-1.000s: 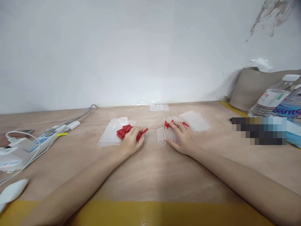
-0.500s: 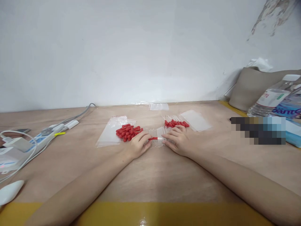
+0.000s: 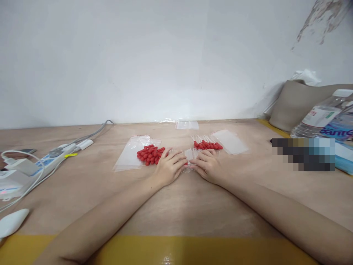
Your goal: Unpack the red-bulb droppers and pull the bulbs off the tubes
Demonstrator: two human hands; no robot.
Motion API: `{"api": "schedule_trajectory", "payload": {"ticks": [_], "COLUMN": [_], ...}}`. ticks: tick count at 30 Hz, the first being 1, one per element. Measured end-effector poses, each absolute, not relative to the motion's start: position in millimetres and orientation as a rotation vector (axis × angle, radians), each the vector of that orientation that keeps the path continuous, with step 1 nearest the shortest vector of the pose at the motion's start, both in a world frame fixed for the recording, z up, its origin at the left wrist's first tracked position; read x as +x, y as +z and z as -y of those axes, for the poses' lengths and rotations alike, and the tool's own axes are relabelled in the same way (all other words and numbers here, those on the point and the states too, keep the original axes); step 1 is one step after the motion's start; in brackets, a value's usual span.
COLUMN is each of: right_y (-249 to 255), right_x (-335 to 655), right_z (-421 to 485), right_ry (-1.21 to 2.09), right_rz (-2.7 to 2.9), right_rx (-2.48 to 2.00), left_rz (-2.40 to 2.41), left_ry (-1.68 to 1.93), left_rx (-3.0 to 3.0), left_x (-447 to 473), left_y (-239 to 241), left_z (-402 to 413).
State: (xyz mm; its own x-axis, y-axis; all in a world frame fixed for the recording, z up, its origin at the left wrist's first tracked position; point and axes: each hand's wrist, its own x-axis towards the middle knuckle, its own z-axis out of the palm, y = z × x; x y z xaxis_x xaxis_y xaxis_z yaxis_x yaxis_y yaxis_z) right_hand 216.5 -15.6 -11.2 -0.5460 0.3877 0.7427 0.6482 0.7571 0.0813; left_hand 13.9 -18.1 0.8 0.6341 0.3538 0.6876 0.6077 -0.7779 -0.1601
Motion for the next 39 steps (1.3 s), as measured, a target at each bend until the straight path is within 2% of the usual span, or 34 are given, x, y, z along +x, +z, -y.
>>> {"api": "schedule_trajectory", "payload": {"ticks": [6,16,27,34,39], "right_y": [-11.1,-15.9,-10.0,-17.4,-15.3], "right_x": [214.9,217.2,217.0,231.1,240.8], "right_z": [16.2,14.6,22.2,18.8,16.3], "right_ry": [-0.483,-0.387,-0.506,-0.463,-0.427], "right_rz": [2.268,2.247,2.276,2.228,2.070], "right_rx": [-0.801,-0.472,-0.427,-0.467,-0.697], "left_rz": [0.765,0.703,0.731,0.799,1.017], "left_ry": [-0.851,-0.738,-0.676,-0.735,-0.863], "left_rx": [-2.512,-2.500,-2.538,-2.567,-2.502], "left_x": [13.6,12.5,11.6,0.0,-21.3], "left_y": [1.1,6.1,9.2,9.0,15.3], "left_z": [18.4,24.5,30.9,32.5,21.1]}}
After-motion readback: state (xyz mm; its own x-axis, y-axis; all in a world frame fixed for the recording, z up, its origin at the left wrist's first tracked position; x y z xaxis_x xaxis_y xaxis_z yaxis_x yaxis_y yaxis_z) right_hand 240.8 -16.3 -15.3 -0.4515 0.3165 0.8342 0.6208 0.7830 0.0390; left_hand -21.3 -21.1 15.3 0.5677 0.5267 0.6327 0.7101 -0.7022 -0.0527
